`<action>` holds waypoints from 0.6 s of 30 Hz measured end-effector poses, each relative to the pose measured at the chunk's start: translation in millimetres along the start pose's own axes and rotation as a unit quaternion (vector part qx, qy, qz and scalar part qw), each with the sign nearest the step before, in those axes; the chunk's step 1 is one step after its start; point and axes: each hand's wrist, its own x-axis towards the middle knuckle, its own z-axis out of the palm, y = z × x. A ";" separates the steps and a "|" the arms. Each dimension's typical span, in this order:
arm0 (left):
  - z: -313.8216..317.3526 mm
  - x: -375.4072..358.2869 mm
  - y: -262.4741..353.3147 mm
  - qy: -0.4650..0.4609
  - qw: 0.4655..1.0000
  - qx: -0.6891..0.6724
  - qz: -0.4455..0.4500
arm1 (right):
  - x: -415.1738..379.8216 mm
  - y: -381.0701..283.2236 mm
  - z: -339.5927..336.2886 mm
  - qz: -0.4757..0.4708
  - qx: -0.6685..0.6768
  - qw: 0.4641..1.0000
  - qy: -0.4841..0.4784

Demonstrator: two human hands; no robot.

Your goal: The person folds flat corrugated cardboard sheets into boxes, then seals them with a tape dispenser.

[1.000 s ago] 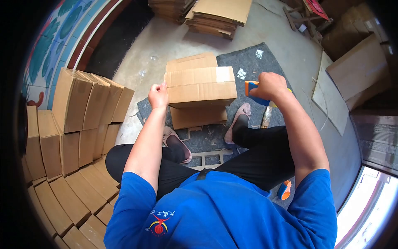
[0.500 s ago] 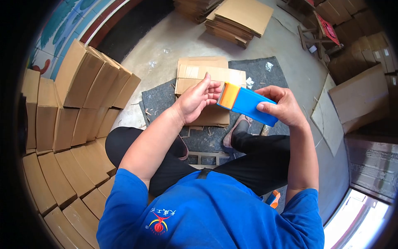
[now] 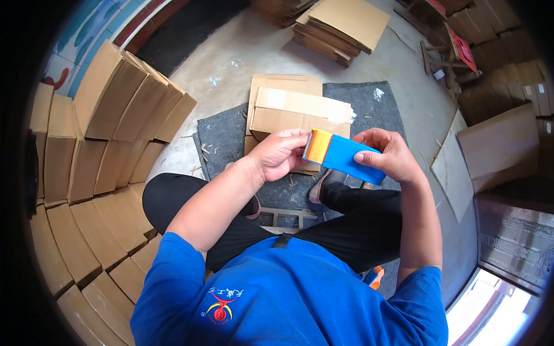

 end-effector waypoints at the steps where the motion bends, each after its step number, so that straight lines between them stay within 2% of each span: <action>1: -1.4 2.5 -5.2 0.052 0.998 0.039 -0.009 | 0.8 -5.5 2.8 0.036 -0.032 0.999 0.002; 3: -2.6 2.5 -6.6 0.140 0.985 0.104 -0.018 | 5.7 -15.9 6.4 0.067 -0.064 0.996 -0.001; 6: -27.5 -3.9 20.9 0.155 0.983 0.099 0.025 | 16.5 -34.2 8.2 0.065 -0.137 0.988 -0.009; 9: -74.9 -13.8 59.4 0.235 0.964 0.090 0.089 | 38.6 -59.3 -0.7 0.076 -0.242 0.967 0.003; 10: -85.2 -17.3 72.0 0.265 0.957 0.070 0.094 | 47.4 -69.6 -0.8 0.082 -0.284 0.955 0.012; 13: -102.2 -17.1 96.6 0.268 0.956 0.044 0.110 | 80.4 -97.1 6.0 0.101 -0.352 0.930 0.017; 16: -111.6 -9.3 112.4 0.344 0.927 0.095 0.114 | 119.0 -105.9 14.4 0.120 -0.370 0.921 -0.003; 18: -117.6 -5.0 120.2 0.356 0.921 0.120 0.108 | 139.2 -104.2 22.3 0.123 -0.382 0.916 -0.006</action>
